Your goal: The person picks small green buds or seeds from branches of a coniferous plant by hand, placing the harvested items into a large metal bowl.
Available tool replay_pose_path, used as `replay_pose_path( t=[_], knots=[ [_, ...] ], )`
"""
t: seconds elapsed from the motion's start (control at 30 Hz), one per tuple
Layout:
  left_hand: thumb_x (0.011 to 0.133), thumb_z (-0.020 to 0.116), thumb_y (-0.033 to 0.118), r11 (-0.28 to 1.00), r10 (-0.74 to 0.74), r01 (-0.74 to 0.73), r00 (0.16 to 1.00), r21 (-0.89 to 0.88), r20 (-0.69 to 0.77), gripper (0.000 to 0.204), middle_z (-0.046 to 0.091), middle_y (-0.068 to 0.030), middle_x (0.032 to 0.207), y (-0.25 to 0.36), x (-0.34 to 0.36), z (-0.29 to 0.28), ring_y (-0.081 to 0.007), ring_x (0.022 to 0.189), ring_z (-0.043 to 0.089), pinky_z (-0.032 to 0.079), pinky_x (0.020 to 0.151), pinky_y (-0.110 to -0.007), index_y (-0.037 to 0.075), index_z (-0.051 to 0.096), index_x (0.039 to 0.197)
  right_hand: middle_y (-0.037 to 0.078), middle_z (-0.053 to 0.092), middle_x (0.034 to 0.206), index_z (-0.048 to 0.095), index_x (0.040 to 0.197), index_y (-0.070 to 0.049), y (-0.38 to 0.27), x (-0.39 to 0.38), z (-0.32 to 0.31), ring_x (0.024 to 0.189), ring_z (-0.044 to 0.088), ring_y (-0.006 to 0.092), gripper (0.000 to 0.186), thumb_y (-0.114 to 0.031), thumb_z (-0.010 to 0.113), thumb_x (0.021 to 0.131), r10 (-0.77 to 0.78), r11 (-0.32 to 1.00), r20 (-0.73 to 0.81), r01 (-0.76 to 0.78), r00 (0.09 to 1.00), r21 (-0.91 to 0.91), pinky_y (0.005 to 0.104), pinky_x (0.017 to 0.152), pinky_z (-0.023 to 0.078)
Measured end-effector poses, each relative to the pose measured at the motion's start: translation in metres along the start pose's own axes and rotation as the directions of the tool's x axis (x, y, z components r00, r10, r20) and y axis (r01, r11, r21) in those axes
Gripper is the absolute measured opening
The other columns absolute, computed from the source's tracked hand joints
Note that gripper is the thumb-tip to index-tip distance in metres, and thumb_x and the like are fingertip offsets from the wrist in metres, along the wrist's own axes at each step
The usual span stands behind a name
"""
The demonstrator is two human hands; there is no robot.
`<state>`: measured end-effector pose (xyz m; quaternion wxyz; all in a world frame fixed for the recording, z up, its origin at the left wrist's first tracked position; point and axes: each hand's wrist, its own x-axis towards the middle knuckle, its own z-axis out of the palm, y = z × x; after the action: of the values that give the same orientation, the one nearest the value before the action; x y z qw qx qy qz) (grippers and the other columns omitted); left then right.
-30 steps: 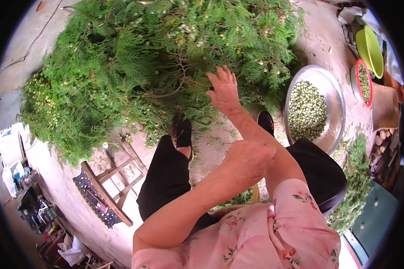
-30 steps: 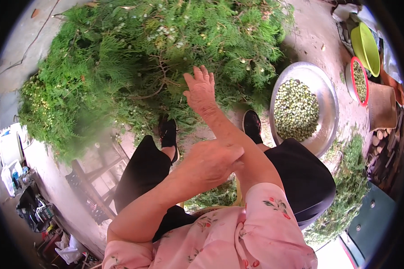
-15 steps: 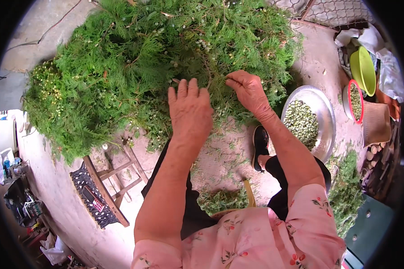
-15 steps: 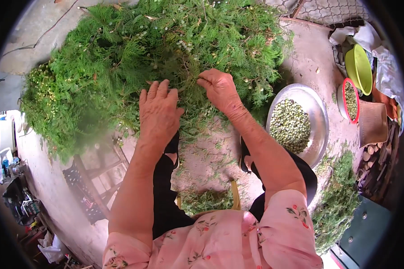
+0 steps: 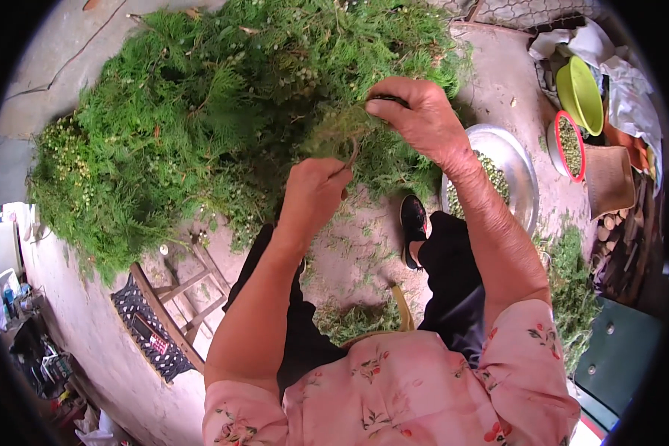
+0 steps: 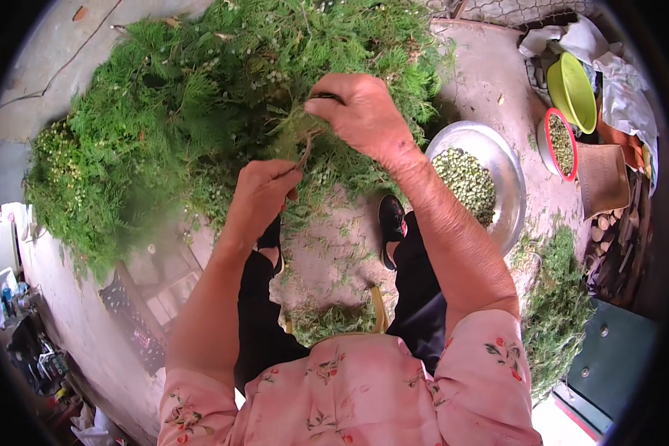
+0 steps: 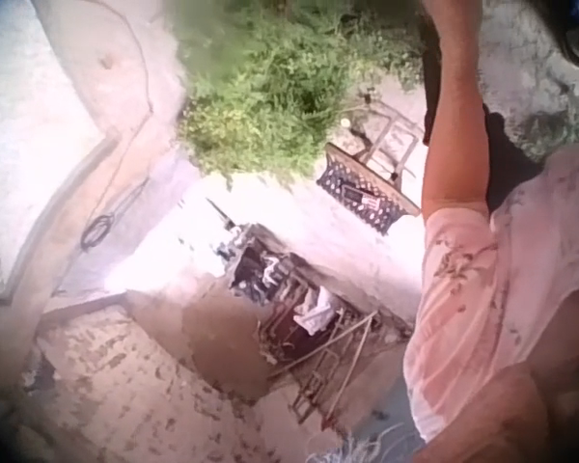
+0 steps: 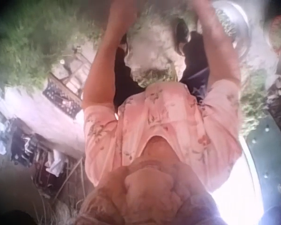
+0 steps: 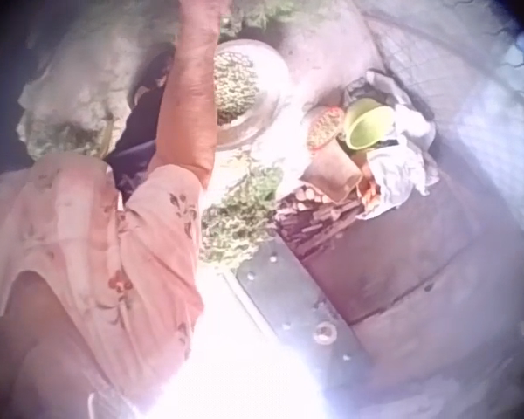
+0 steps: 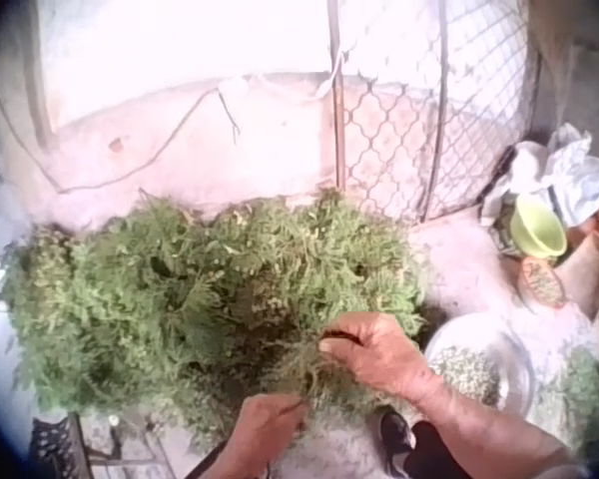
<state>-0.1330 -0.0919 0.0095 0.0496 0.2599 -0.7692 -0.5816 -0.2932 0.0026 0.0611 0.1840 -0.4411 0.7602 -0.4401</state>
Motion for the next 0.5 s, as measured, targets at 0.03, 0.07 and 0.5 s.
replay_pose_path(
  t=[0.03, 0.07, 0.5],
  knots=[
    [0.078, 0.056, 0.013, 0.998, -0.054, 0.053, 0.998, -0.035, -0.019, 0.016, 0.054, -0.0025, 0.055, 0.005, -0.002, 0.004, -0.0071, 0.047, 0.047, 0.038, 0.044, -0.022, -0.002, 0.062, 0.075, 0.002, 0.057, 0.074, 0.059, 0.092, 0.001, 0.001, -0.002, -0.007, 0.062, 0.051, 0.0078, 0.017, -0.009, 0.061, 0.079, 0.074, 0.996, -0.043, -0.072, 0.996, 0.047, 0.0213, 0.054, 0.043],
    [0.078, 0.056, 0.013, 0.999, -0.040, 0.039, 0.999, -0.032, -0.026, 0.016, 0.054, -0.0025, 0.055, 0.006, -0.004, 0.008, -0.0071, 0.047, 0.047, 0.038, 0.044, -0.022, -0.002, 0.062, 0.075, 0.002, 0.057, 0.074, 0.059, 0.092, 0.001, 0.000, -0.005, -0.009, 0.062, 0.051, 0.0078, 0.017, -0.009, 0.061, 0.079, 0.060, 0.997, -0.050, -0.058, 0.997, 0.043, 0.0213, 0.054, 0.043],
    [0.068, 0.057, 0.009, 0.777, 0.513, -0.406, 0.851, 0.482, -0.111, 0.005, 0.054, -0.0085, 0.061, 0.020, -0.018, 0.045, -0.0288, 0.056, 0.055, 0.040, 0.047, -0.039, 0.007, 0.052, 0.068, 0.011, 0.059, 0.074, 0.051, 0.105, 0.008, 0.001, -0.025, -0.005, 0.053, 0.056, 0.0145, 0.028, -0.008, 0.054, 0.082, 0.440, 0.788, 0.003, -0.387, 0.898, 0.479, 0.0257, 0.048, 0.046]
  ],
)
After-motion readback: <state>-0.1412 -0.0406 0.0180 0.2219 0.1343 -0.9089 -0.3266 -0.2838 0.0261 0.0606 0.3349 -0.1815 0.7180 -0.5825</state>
